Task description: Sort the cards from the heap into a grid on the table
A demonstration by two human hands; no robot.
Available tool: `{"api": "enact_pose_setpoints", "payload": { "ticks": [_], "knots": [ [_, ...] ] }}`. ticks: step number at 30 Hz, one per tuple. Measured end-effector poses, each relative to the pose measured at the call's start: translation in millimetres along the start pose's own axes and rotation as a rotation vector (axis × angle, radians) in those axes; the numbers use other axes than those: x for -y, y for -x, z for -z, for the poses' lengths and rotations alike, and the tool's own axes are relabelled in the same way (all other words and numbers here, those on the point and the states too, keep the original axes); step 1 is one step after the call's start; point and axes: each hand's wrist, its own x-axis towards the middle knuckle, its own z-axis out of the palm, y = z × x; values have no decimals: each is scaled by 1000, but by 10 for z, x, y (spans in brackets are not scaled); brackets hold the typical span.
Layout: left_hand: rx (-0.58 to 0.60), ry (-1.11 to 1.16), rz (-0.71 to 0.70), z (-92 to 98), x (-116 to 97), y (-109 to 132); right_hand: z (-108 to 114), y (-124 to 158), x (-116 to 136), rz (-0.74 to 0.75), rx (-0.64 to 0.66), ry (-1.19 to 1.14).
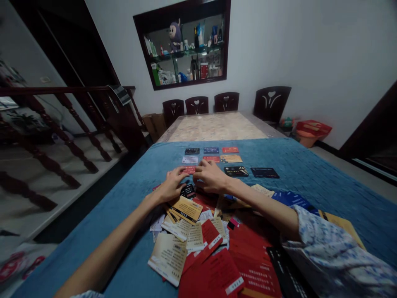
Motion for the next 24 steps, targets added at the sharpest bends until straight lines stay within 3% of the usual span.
{"api": "enact_pose_setpoints", "payload": {
  "ticks": [8, 16, 20, 24],
  "knots": [
    [-47, 22, 22, 119, -211, 291, -48, 218, 233, 48, -5, -52],
    [101, 188, -14, 321, -225, 489, -71, 318, 385, 145, -13, -97],
    [163, 192, -62, 315, -194, 545, -92, 323, 405, 196, 6, -94],
    [151, 184, -89, 275, -245, 552, -107, 325, 381, 184, 18, -90]
  ]
}}
